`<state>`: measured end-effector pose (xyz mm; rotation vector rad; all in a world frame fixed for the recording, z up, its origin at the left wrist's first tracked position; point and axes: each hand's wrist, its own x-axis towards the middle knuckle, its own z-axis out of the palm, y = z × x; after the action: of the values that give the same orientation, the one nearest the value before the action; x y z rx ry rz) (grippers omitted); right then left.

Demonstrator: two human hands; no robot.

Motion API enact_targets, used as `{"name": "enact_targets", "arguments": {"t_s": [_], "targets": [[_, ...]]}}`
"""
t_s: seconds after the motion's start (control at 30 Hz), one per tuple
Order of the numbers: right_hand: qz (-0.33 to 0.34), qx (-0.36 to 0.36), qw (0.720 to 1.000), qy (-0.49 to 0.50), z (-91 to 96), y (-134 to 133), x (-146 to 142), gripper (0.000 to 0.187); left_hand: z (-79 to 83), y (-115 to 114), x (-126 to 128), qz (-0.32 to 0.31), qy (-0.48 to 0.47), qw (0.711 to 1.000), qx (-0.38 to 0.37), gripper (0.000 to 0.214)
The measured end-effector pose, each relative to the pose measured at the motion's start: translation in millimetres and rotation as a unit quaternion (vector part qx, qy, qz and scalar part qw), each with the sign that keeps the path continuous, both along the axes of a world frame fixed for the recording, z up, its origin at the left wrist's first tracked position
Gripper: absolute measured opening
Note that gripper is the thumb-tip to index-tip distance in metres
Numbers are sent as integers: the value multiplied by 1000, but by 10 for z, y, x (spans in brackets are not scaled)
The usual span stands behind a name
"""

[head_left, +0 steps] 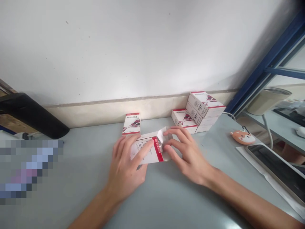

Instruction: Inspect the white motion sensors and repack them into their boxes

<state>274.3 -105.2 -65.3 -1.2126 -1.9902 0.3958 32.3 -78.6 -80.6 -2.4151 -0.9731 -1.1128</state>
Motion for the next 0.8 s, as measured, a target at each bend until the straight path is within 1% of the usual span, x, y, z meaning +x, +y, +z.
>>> {"name": "enact_targets", "arguments": {"t_s": [0.1, 0.17, 0.33, 0.5, 0.6, 0.67, 0.73, 0.8], "targets": [[-56, -76, 992, 83, -90, 0, -100, 26, 16, -22, 1, 16, 29, 999, 19, 68], [-75, -114, 982, 127, -134, 0, -131, 28, 11, -35, 4, 15, 46, 998, 25, 68], [-38, -188, 957, 219, -128, -13, -151, 30, 1, -38, 5, 20, 55, 998, 11, 66], [-61, -233, 921, 307, -76, -6, -175, 30, 38, -40, -12, 19, 65, 997, 23, 67], [-42, -253, 911, 322, -34, 4, -164, 32, 36, -40, -8, 31, 74, 997, 17, 68], [-7, -272, 911, 310, -3, 1, -155, 35, 18, -41, 2, 24, 78, 997, 8, 69], [26, -284, 915, 286, 21, -9, -155, 40, -5, -44, 12, 13, 77, 997, -3, 69], [37, -270, 925, 266, 25, -20, -165, 40, -24, -46, 17, 11, 72, 997, -11, 70]]}}
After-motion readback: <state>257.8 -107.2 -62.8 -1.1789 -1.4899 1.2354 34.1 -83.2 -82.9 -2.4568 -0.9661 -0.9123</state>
